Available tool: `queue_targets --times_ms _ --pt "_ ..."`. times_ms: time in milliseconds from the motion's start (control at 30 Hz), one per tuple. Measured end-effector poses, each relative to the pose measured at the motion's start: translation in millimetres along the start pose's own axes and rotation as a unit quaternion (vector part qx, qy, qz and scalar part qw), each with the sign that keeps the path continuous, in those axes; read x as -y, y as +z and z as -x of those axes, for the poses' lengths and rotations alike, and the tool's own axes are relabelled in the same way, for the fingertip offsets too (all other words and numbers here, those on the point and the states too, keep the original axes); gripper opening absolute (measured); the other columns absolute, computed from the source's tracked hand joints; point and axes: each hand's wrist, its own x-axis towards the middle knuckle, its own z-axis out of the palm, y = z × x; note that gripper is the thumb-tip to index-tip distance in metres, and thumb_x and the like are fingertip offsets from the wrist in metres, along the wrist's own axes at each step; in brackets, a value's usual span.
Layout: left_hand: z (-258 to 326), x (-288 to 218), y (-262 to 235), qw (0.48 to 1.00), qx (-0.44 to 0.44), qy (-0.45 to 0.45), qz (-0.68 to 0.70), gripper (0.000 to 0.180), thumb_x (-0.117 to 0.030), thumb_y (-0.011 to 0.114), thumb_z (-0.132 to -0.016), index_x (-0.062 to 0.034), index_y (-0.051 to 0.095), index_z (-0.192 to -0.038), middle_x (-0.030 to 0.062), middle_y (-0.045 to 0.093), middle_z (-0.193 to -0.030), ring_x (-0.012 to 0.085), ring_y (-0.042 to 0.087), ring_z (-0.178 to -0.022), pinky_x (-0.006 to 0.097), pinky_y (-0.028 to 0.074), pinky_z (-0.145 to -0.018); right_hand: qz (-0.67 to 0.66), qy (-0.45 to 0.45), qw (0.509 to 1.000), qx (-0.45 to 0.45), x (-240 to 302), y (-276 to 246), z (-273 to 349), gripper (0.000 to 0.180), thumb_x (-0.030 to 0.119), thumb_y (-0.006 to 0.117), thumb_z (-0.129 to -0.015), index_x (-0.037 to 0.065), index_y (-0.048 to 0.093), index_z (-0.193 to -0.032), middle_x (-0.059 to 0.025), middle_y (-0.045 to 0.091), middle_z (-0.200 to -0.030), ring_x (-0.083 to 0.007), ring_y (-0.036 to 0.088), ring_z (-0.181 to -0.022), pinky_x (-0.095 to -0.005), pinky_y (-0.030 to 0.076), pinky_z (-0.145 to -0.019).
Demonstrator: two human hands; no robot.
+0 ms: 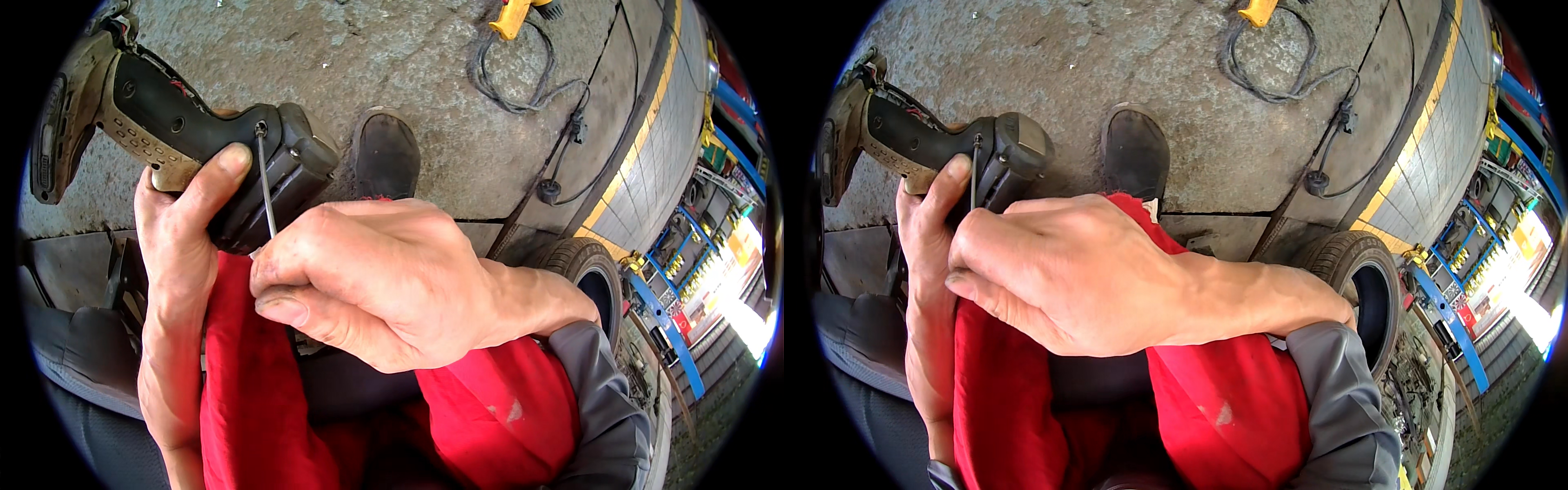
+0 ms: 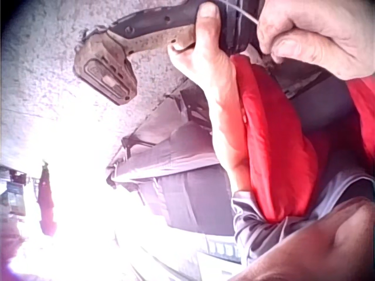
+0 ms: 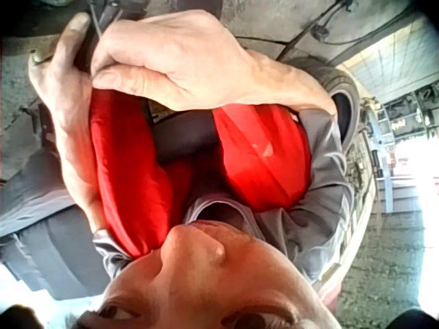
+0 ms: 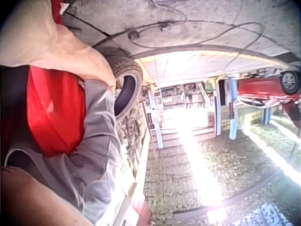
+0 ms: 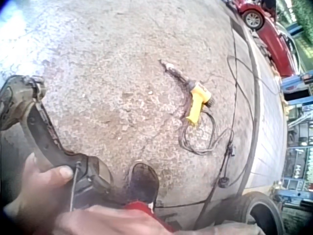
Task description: The person attaches a battery pack to the base of a cordless impact wrench. They then use a hex key to tighten the securing screws on the battery mount, ensuring the battery is firmly attached to the tool.
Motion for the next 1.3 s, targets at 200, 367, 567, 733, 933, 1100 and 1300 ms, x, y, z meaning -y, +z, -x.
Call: queue_targets --times_ms 200,367,567,733,933,1100,1300 --pt "0.3 1.8 -0.5 1.0 0.011 0.003 -0.024 0.037 -0.011 0.076 -0.098 0.0033 0.069 -0.131 0.0086 0.077 -0.114 0.0167 0.074 -0.101 0.034 0.059 -0.094 0.064 -0.05 0.996 0.025 -2.4 -11.1 -6.5 0.029 0.023 0.075 -0.101 0.008 0.054 -0.088 -0.0098 0.055 -0.069 -0.0314 0.062 -0.064 -0.0432 0.05 -0.056" --pt "-0.1 0.1 -0.8 1.0 0.006 -0.002 -0.027 0.032 -0.009 0.083 -0.093 0.002 0.075 -0.122 0.0069 0.079 -0.108 0.0146 0.074 -0.095 0.032 0.06 -0.092 0.071 -0.035 0.996 0.036 -0.1 -12.0 -10.1 0.026 0.023 0.072 -0.103 0.007 0.057 -0.09 -0.0102 0.055 -0.07 -0.0314 0.063 -0.066 -0.044 0.05 -0.057" --pt "0.7 0.2 1.8 0.999 -0.003 0.022 -0.032 0.034 -0.01 0.084 -0.092 0.0014 0.075 -0.122 0.0064 0.079 -0.108 0.014 0.074 -0.095 0.031 0.059 -0.091 -0.092 0.104 0.989 0.051 8.4 -25.6 -8.8 0.023 0.021 0.058 -0.115 -0.001 0.062 -0.11 -0.0077 0.068 -0.086 -0.0156 0.066 -0.072 -0.0326 0.053 -0.063" --pt "1.3 -0.8 1.2 1.0 0.001 0.004 -0.027 0.033 -0.011 0.083 -0.092 0.0019 0.075 -0.122 0.0062 0.079 -0.107 0.0139 0.074 -0.094 0.031 0.059 -0.09 -0.211 0.167 0.962 0.042 7.8 -24.3 -3.2 0.027 0.02 0.051 -0.118 -0.005 0.06 -0.12 -0.0103 0.07 -0.1 -0.0148 0.069 -0.079 -0.0298 0.057 -0.072" --pt "1.9 -1.9 -1.1 0.999 0.003 0.005 -0.037 0.032 -0.01 0.083 -0.093 0.0022 0.075 -0.121 0.0059 0.079 -0.105 0.0135 0.074 -0.092 0.03 0.059 -0.088 -0.391 0.226 0.892 -0.014 8.8 -23.4 -1.8 0.033 0.024 0.044 -0.12 -0.005 0.057 -0.128 -0.0145 0.072 -0.104 -0.0203 0.073 -0.087 -0.0318 0.059 -0.076" --pt "-0.2 -1.9 -3.9 0.998 0.006 0.008 -0.07 0.031 -0.008 0.085 -0.092 0.0015 0.076 -0.12 0.0062 0.079 -0.105 0.0133 0.074 -0.092 0.03 0.06 -0.088 -0.419 0.218 0.881 0.026 3.3 -29.1 -5.9 0.03 0.02 0.051 -0.118 -0.003 0.059 -0.136 -0.0123 0.077 -0.108 -0.0142 0.071 -0.088 -0.0269 0.058 -0.077" --pt "0.1 -0.2 -3.1 0.999 0.003 -0.005 -0.037 0.031 -0.007 0.087 -0.09 0.001 0.077 -0.118 0.0051 0.08 -0.103 0.0125 0.074 -0.089 0.029 0.06 -0.086 -0.263 0.204 0.939 0.085 2.0 -37.1 -7.7 0.035 -0.002 0.066 -0.106 -0.006 0.054 -0.139 -0.0207 0.077 -0.117 -0.0239 0.077 -0.107 -0.0322 0.061 -0.091"
